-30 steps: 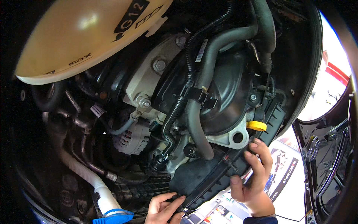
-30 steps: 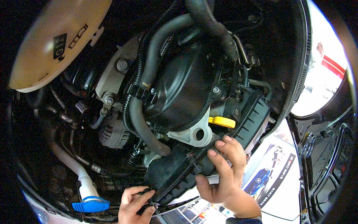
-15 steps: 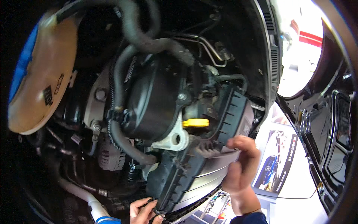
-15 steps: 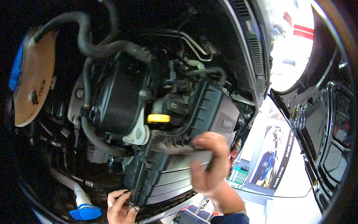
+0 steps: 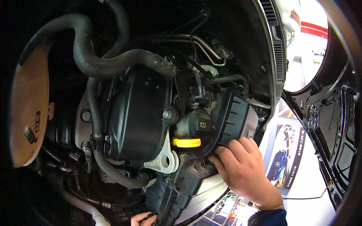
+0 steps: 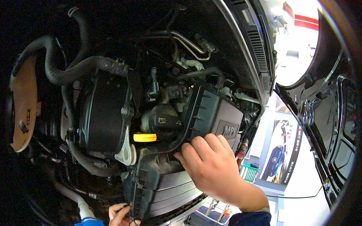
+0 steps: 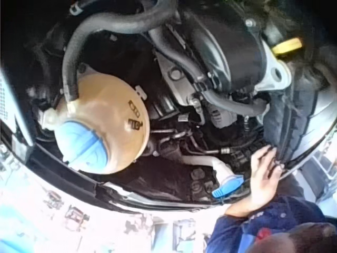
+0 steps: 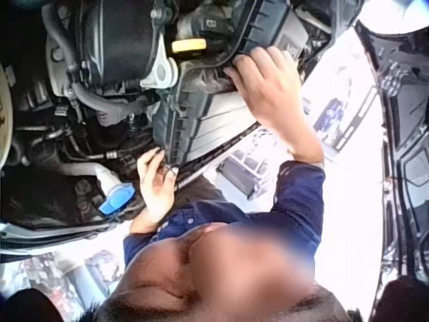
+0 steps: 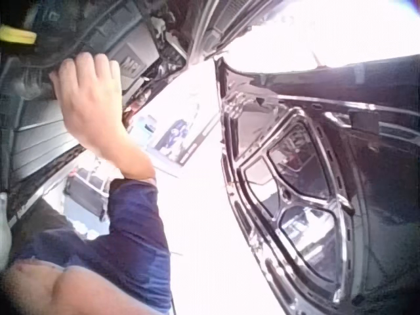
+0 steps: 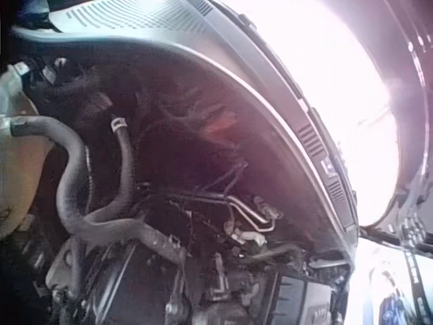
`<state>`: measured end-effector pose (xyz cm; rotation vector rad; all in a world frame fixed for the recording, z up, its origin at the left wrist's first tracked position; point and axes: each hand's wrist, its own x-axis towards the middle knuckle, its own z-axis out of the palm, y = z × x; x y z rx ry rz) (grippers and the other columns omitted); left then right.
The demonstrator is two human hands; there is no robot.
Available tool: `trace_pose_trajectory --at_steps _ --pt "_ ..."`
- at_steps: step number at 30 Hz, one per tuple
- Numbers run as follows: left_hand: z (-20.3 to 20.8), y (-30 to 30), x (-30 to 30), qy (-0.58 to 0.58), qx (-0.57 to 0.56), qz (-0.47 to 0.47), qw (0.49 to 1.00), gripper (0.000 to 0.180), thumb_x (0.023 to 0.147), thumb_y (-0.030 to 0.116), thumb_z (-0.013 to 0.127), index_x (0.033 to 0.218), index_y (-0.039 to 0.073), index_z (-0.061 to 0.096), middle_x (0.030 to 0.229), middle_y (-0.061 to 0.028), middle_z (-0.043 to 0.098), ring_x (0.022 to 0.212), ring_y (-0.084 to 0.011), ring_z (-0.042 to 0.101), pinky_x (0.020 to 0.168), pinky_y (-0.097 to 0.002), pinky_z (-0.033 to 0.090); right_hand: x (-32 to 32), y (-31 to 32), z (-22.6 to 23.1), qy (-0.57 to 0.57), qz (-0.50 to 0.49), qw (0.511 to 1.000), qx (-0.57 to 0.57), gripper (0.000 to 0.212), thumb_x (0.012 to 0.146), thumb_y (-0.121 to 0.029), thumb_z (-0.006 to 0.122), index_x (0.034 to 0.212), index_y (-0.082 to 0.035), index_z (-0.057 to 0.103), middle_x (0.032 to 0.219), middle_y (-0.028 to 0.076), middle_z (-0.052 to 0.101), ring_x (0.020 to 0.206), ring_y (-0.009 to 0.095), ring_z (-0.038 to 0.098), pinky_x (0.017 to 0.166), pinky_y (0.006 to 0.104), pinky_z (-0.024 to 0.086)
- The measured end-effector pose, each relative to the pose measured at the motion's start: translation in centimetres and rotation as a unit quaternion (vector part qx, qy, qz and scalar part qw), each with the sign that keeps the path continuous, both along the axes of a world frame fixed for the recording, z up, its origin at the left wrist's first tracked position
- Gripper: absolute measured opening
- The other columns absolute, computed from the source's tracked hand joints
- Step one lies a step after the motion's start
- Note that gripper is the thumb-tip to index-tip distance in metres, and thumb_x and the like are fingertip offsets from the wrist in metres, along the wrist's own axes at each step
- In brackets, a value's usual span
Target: The person removes the engine cover, installs a new air filter into the airbox, and reassembles the cover using a cordless impact driver to fasten screws. The task is performed under the open hood of a car in a service bay.
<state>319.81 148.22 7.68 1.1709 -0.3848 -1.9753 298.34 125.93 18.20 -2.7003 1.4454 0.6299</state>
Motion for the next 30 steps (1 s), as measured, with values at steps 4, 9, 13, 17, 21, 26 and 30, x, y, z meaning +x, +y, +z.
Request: trace_pose_trajectory --at_steps 4,9,13,17,21,26,30 --pt "0.1 -0.1 0.0 -0.024 -0.003 -0.016 1.0 0.05 0.085 -0.016 0.062 0.134 -0.004 0.058 0.141 -0.0091 0.041 0.105 -0.0155 0.053 0.085 -0.0249 0.049 0.1 -0.5 0.4 0.006 0.016 0.999 0.032 0.02 0.082 -0.019 0.075 0.092 -0.004 0.064 0.079 0.006 0.049 0.071 0.023 0.048 0.065 0.0367 0.036" --pt "-0.3 0.0 0.0 -0.051 -0.016 -0.042 0.998 0.054 0.081 -0.018 0.066 0.132 -0.003 0.059 0.141 -0.0112 0.041 0.11 -0.0186 0.052 0.094 -0.0287 0.046 0.0 -0.8 1.1 0.006 0.05 0.998 0.048 0.026 0.076 -0.012 0.072 0.099 0.0 0.069 0.084 0.007 0.057 0.073 0.022 0.054 0.065 0.0352 0.04" --pt "-0.7 0.6 0.2 -0.085 -0.041 -0.092 0.991 0.055 0.078 -0.019 0.067 0.131 -0.004 0.059 0.142 -0.0135 0.039 0.107 -0.0205 0.052 0.092 -0.0297 0.047 -0.9 -1.2 1.2 -0.017 0.07 0.996 0.059 0.027 0.07 -0.012 0.069 0.095 -0.002 0.071 0.092 0.008 0.063 0.081 0.022 0.06 0.072 0.0359 0.047" --pt "-1.5 1.4 0.1 -0.074 -0.075 -0.08 0.991 0.058 0.078 -0.019 0.069 0.133 -0.004 0.057 0.143 -0.0157 0.038 0.106 -0.0218 0.053 0.09 -0.0304 0.048 -1.6 -2.6 1.0 -0.08 0.024 0.989 0.118 0.027 0.07 -0.015 0.07 0.096 -0.009 0.072 0.101 0.008 0.067 0.09 0.025 0.062 0.075 0.0372 0.049" --pt "-2.2 2.3 0.5 -0.088 -0.115 -0.095 0.985 0.06 0.078 -0.018 0.071 0.134 -0.004 0.056 0.144 -0.0171 0.036 0.109 -0.0246 0.053 0.089 -0.0318 0.049 -3.0 -2.4 1.2 -0.087 -0.007 0.994 0.059 0.027 0.073 -0.021 0.081 0.098 -0.012 0.074 0.107 0.009 0.068 0.098 0.027 0.061 0.081 0.0427 0.047" --pt "-2.4 2.9 0.5 -0.123 -0.127 -0.126 0.976 0.062 0.076 -0.02 0.071 0.134 -0.003 0.057 0.145 -0.0181 0.035 0.119 -0.0305 0.053 0.096 -0.0354 0.05 -8.0 -2.2 -1.4 -0.18 -0.096 0.97 -0.13 0.063 0.095 -0.039 0.067 0.137 0.005 0.051 0.141 0.033 0.048 0.139 0.048 0.043 0.115 0.0533 0.032" --pt "-2.2 3.1 0.5 -0.1 -0.087 -0.129 0.983 0.062 0.075 -0.021 0.07 0.133 -0.004 0.057 0.145 -0.0179 0.035 0.12 -0.0309 0.053 0.097 -0.0357 0.05 -7.8 -4.7 -2.6 -0.309 -0.198 0.924 -0.109 0.063 0.091 -0.024 0.068 0.139 0.012 0.046 0.148 0.03 0.041 0.139 0.036 0.043 0.115 0.0462 0.033"
